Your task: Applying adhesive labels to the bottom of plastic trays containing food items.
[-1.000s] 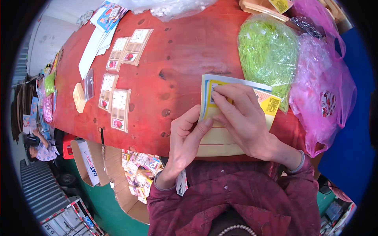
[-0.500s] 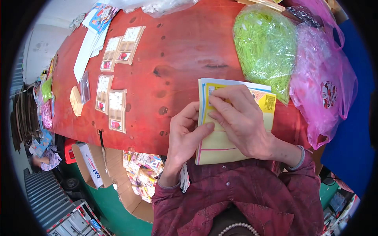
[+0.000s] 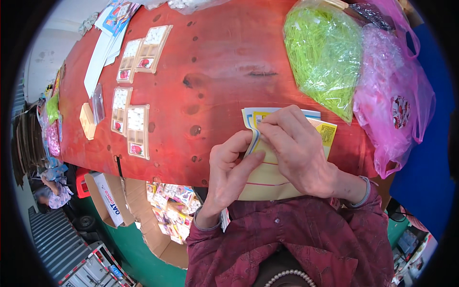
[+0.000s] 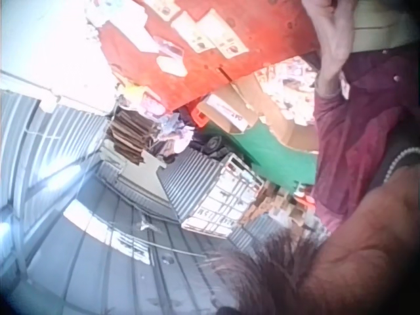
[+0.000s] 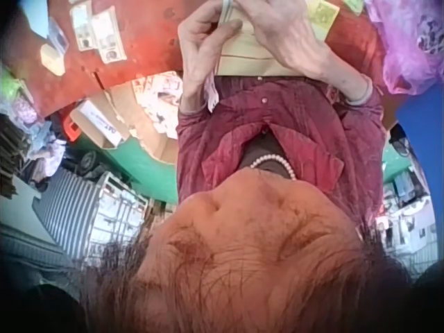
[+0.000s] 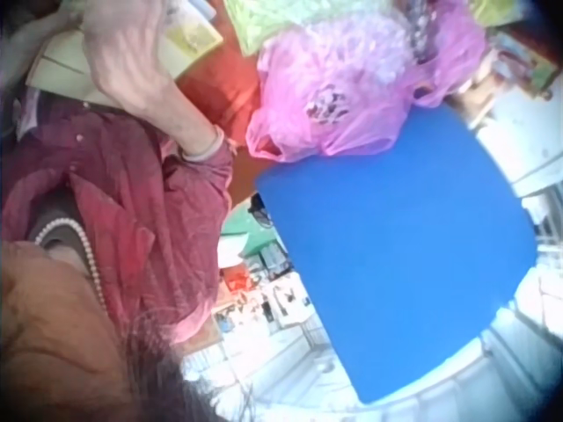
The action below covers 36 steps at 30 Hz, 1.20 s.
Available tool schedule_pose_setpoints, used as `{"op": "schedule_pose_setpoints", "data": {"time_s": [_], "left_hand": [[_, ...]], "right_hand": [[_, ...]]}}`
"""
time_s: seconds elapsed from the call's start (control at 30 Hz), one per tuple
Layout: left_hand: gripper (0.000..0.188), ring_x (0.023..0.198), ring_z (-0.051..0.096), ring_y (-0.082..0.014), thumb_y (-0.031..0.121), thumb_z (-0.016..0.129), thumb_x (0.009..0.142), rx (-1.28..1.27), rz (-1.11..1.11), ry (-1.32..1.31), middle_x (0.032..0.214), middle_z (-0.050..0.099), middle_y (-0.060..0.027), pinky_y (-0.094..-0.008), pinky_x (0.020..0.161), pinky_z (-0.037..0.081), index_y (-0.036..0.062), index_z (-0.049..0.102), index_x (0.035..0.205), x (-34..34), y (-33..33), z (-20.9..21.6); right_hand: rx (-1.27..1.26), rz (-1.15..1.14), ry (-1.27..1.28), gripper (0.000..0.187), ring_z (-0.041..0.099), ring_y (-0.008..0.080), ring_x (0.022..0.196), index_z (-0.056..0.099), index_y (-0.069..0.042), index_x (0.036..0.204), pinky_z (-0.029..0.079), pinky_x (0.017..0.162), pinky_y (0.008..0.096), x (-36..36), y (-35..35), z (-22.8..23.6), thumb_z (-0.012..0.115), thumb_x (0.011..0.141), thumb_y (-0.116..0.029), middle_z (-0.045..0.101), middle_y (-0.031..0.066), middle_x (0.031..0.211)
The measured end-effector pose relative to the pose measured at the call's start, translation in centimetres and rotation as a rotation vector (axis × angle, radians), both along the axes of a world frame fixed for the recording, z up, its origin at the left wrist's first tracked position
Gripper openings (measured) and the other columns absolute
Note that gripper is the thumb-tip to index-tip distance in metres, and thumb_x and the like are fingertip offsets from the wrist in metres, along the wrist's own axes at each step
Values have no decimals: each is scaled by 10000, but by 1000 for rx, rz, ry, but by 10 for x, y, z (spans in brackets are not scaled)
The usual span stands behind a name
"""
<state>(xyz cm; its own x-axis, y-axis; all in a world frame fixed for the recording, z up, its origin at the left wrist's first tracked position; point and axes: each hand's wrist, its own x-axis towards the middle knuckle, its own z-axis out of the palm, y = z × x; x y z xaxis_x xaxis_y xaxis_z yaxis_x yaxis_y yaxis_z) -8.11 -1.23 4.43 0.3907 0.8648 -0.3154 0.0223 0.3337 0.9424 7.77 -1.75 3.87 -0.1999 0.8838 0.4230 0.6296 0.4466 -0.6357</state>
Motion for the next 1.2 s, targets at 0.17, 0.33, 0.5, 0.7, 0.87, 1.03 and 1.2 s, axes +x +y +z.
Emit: {"op": "schedule_pose_setpoints", "data": {"time_s": [0.17,0.33,0.5,0.7,0.87,1.03,1.2], "left_hand": [[194,809,569,-63,-41,555,804,-21,6,-2,899,640,-66,-204,734,447,-48,575,997,0,0,0],[153,728,496,-29,-49,562,813,40,71,-45,767,595,-8,-183,655,412,-42,575,965,1,-2,-3],[113,714,493,-31,-47,569,816,58,81,-48,752,595,-7,-184,643,410,-45,584,928,2,-5,-7],[87,701,484,-28,-41,575,817,51,103,-44,743,591,-2,-181,629,404,-48,582,904,3,-7,-12],[83,709,484,-27,-41,580,815,53,113,-51,746,589,-3,-180,631,405,-49,581,898,3,-7,-14],[84,722,494,-30,-44,582,815,45,113,-64,760,596,-8,-183,648,417,-48,581,899,3,-7,-14],[84,705,492,-22,-42,581,821,81,105,-44,739,593,1,-183,633,419,-41,584,904,6,-7,-19]], "right_hand": [[-68,10,9,199,520,278,755,575,9,901,437,624,353,1,1,-5,601,706,42,538,116,855],[-88,77,142,179,520,269,757,573,4,888,434,622,343,4,4,-3,602,716,42,536,110,839],[-103,95,40,178,517,254,740,565,-2,855,432,622,331,2,1,2,600,682,11,528,91,806],[-91,102,36,172,510,255,735,556,0,840,427,618,338,4,1,-3,583,671,12,520,92,796],[-170,118,80,158,509,286,742,545,6,865,422,630,355,5,2,-2,571,713,35,512,115,809],[-256,167,163,151,510,308,764,532,16,889,418,648,364,12,5,0,569,747,48,503,132,823],[-227,182,19,183,507,311,793,535,16,890,424,657,381,11,3,2,567,712,48,507,133,846]]}}
